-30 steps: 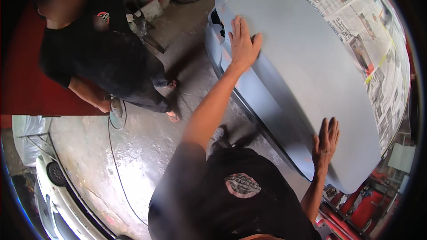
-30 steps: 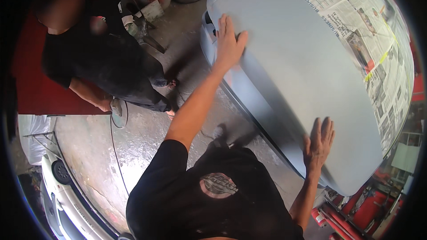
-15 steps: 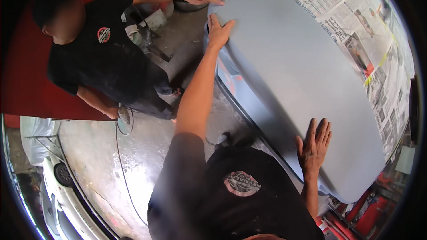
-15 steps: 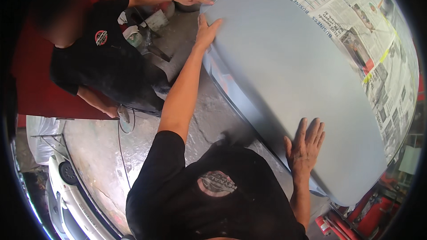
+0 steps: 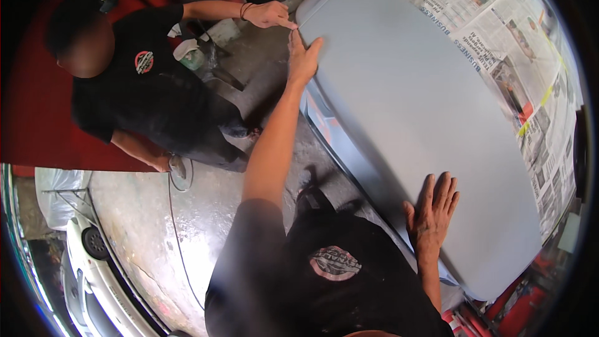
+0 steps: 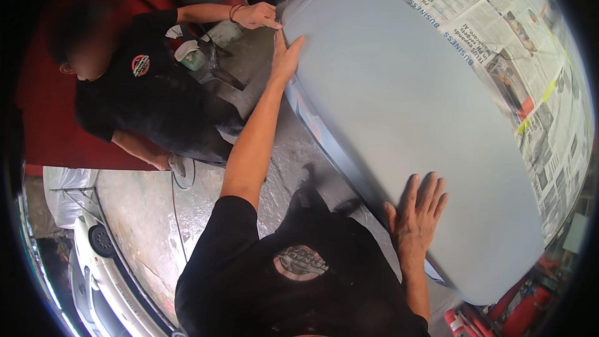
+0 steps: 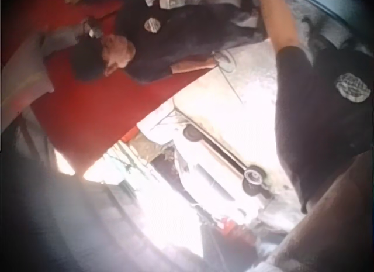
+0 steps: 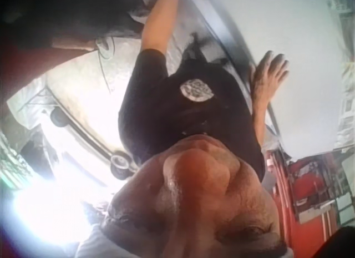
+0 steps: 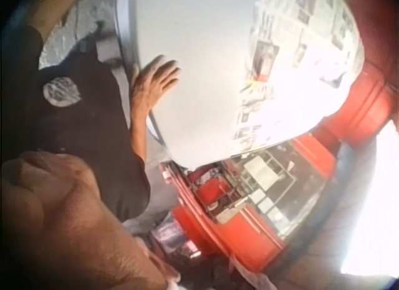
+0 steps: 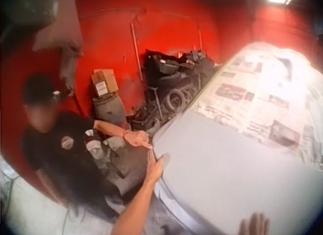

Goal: The person runs their hands along the edges and seams of a car trunk lid and rear quarter panel, checking for proper alignment and gap consistency.

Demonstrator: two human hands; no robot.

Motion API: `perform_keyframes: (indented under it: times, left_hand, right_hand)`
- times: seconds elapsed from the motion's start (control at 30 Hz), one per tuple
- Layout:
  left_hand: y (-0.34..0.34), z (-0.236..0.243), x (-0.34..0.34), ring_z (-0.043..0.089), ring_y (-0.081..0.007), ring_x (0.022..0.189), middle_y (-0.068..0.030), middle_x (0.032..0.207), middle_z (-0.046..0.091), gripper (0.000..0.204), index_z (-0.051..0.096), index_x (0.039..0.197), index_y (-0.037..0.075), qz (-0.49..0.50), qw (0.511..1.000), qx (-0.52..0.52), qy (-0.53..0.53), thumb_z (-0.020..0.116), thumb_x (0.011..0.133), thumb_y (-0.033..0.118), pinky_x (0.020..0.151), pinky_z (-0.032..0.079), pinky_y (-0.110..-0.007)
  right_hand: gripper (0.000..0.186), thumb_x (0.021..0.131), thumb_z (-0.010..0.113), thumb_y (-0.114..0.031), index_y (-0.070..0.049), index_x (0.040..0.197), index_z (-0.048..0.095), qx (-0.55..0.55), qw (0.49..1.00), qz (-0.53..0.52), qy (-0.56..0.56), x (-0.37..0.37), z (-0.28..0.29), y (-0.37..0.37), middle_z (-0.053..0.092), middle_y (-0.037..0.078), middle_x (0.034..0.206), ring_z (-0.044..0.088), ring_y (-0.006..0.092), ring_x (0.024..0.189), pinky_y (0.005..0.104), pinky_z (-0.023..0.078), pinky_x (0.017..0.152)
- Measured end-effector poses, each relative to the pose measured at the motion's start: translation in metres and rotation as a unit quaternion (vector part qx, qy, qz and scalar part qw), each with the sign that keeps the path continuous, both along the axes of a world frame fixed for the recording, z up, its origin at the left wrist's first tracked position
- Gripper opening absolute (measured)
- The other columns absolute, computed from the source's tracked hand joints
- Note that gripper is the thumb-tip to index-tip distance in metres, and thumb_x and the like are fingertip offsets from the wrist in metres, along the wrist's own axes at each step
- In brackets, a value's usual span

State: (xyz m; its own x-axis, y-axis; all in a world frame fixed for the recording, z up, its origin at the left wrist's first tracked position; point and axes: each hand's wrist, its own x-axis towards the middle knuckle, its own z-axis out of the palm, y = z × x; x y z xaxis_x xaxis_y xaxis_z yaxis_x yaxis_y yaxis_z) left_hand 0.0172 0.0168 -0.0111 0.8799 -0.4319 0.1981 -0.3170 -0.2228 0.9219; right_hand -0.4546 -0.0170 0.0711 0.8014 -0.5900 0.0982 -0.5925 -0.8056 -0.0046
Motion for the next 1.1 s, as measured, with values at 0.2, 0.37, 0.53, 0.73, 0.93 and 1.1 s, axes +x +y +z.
perform_keyframes:
  times: [0.2,0.37,0.53,0.73,0.93,1.1]
  left_hand:
    - [-0.002,-0.013,-0.012,0.015,-0.0492,0.154,-0.0330,0.164,0.020,0.087,0.021,0.157,-0.010,0.024,0.999,-0.023,0.016,0.060,0.098,0.041,0.126,0.018,-0.048]
    - [0.015,-0.011,-0.028,0.011,-0.0502,0.155,-0.0286,0.167,0.017,0.083,0.019,0.159,-0.007,0.000,1.000,-0.004,-0.007,0.057,0.101,0.039,0.124,0.015,-0.057]
    - [0.017,-0.011,0.000,0.007,-0.0485,0.156,-0.0232,0.170,0.012,0.088,0.014,0.162,-0.002,-0.034,0.999,-0.027,0.018,0.057,0.100,0.043,0.124,0.011,-0.059]
    - [0.017,-0.015,0.011,0.005,-0.0481,0.157,-0.0220,0.171,0.011,0.091,0.012,0.163,0.000,-0.042,0.998,-0.027,0.042,0.058,0.099,0.047,0.124,0.011,-0.060]
    - [0.030,-0.014,0.022,0.022,-0.0445,0.153,-0.0238,0.167,0.023,0.078,0.027,0.159,-0.002,-0.061,0.998,-0.029,-0.009,0.057,0.101,0.042,0.124,0.020,-0.053]
    - [0.050,-0.021,0.039,0.035,-0.0404,0.148,-0.0253,0.160,0.035,0.061,0.042,0.152,-0.004,-0.094,0.994,-0.051,-0.026,0.055,0.105,0.032,0.120,0.031,-0.044]
  right_hand:
    - [0.084,0.091,0.071,-0.043,-0.002,0.155,0.037,-0.028,1.000,-0.010,0.008,0.035,-0.002,0.005,0.026,0.033,0.162,0.022,0.0526,0.151,0.0635,0.021,0.121]
    - [0.081,0.094,0.065,-0.047,-0.001,0.155,0.039,-0.045,0.999,-0.027,0.002,0.059,-0.002,0.010,0.029,0.033,0.160,0.025,0.0528,0.150,0.0624,0.022,0.121]
    - [0.080,0.096,0.061,-0.054,-0.002,0.155,0.042,-0.072,0.997,-0.030,0.001,0.063,-0.006,0.011,0.031,0.031,0.160,0.028,0.0519,0.149,0.0609,0.025,0.121]
    - [0.081,0.098,0.054,-0.062,-0.003,0.153,0.045,-0.105,0.994,-0.027,0.005,0.065,-0.009,0.012,0.035,0.031,0.158,0.033,0.0515,0.147,0.0598,0.028,0.119]
    - [0.082,0.098,0.051,-0.065,-0.002,0.150,0.049,-0.103,0.994,-0.041,-0.012,0.067,-0.006,0.015,0.039,0.030,0.156,0.036,0.0513,0.145,0.0578,0.030,0.119]
    - [0.079,0.096,0.054,-0.064,-0.003,0.147,0.053,-0.095,0.994,-0.042,-0.034,0.068,-0.007,0.015,0.041,0.029,0.156,0.038,0.0491,0.145,0.0572,0.032,0.118]
